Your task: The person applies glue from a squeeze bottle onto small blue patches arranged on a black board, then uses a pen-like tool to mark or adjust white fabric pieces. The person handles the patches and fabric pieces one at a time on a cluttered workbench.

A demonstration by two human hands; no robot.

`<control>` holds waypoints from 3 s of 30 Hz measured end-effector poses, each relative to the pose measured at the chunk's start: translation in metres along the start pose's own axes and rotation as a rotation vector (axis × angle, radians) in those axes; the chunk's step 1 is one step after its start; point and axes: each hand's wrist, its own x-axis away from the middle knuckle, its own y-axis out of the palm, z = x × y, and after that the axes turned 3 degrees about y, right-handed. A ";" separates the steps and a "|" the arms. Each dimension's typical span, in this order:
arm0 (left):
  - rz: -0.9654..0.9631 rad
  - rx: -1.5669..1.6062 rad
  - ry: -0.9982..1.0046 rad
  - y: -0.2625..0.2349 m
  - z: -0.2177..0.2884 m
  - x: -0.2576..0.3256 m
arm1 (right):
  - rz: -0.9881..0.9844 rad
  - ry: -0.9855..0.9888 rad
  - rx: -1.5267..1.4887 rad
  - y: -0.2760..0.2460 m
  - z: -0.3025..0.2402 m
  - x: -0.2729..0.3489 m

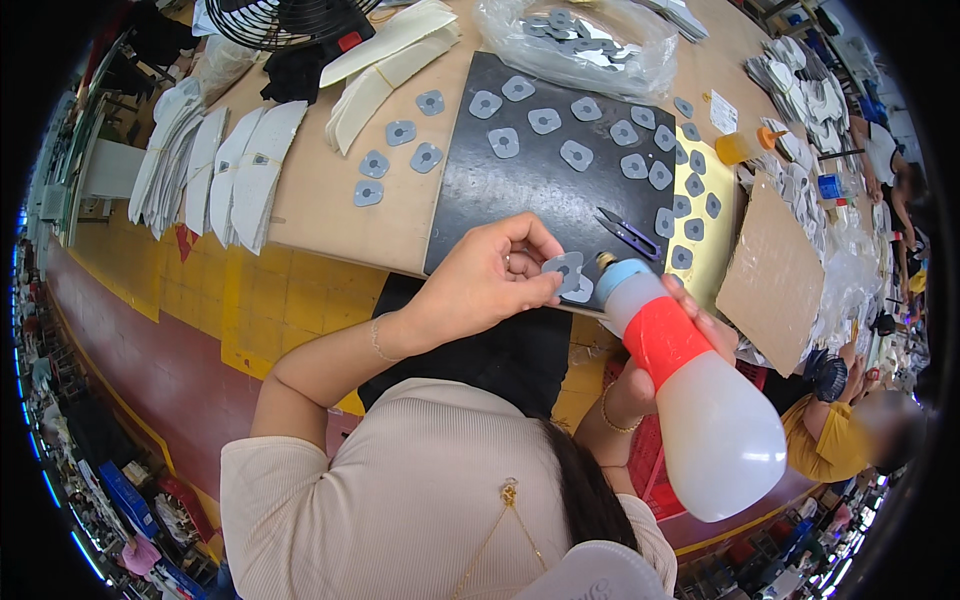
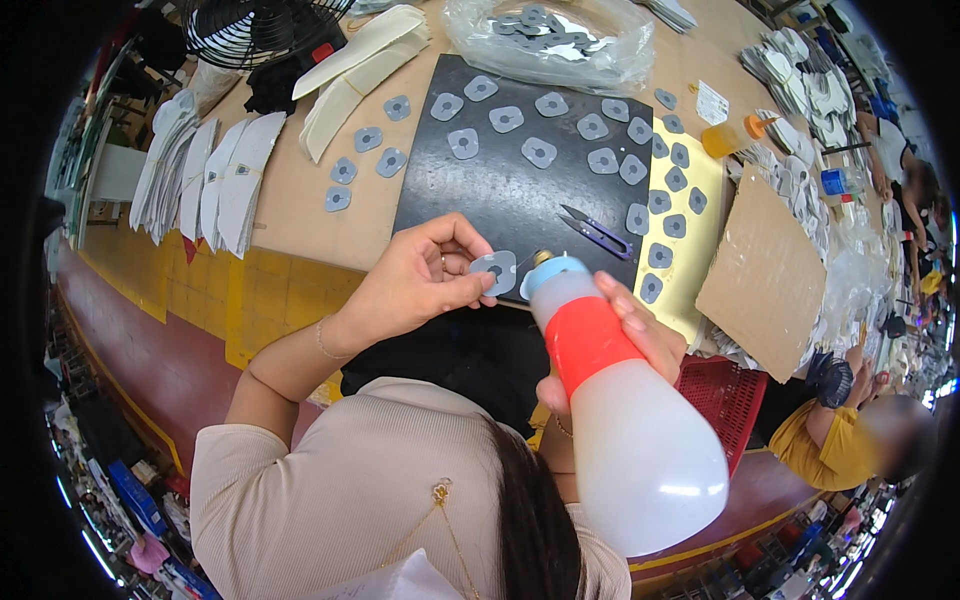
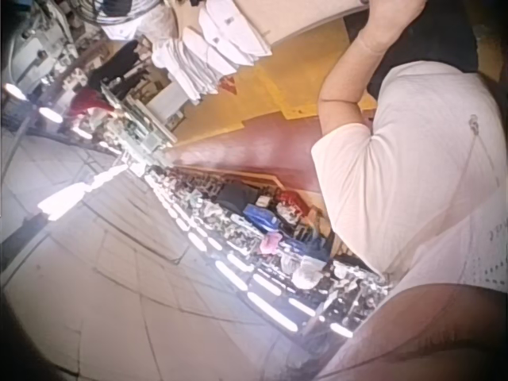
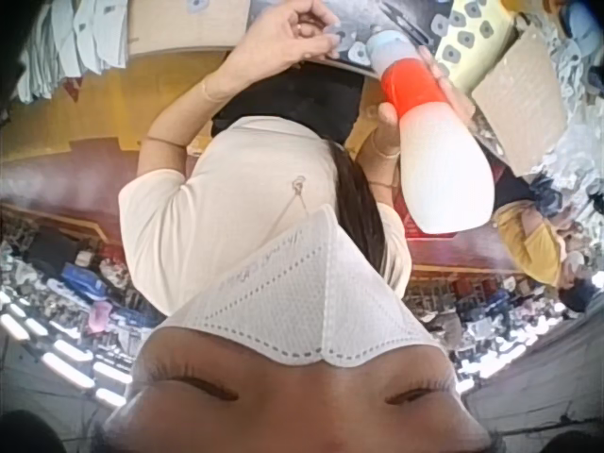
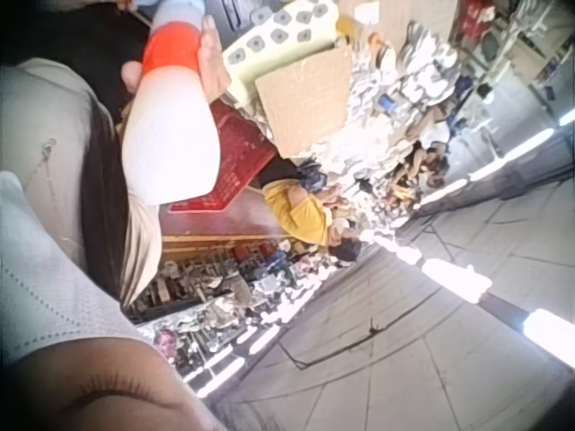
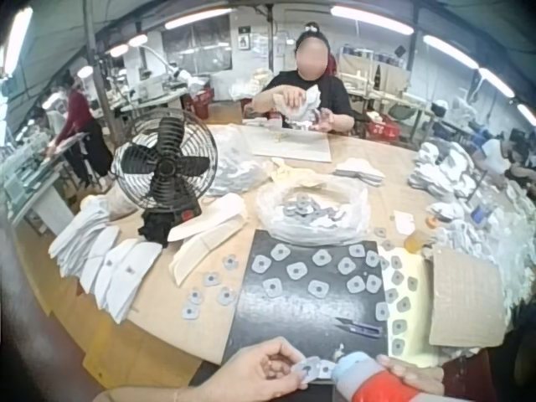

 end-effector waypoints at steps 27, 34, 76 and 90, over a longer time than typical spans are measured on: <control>0.038 0.249 -0.049 -0.009 -0.004 -0.010 | 0.075 -0.086 -0.065 -0.012 0.003 0.005; 0.098 0.185 0.018 -0.010 -0.016 -0.013 | -0.144 -0.128 -0.028 -0.011 -0.004 0.004; 0.751 -1.097 0.312 -0.112 -0.048 0.007 | 0.101 0.106 0.071 0.000 -0.003 0.011; -0.079 -1.139 0.463 0.020 -0.063 -0.040 | 0.218 0.099 0.098 -0.035 0.000 0.022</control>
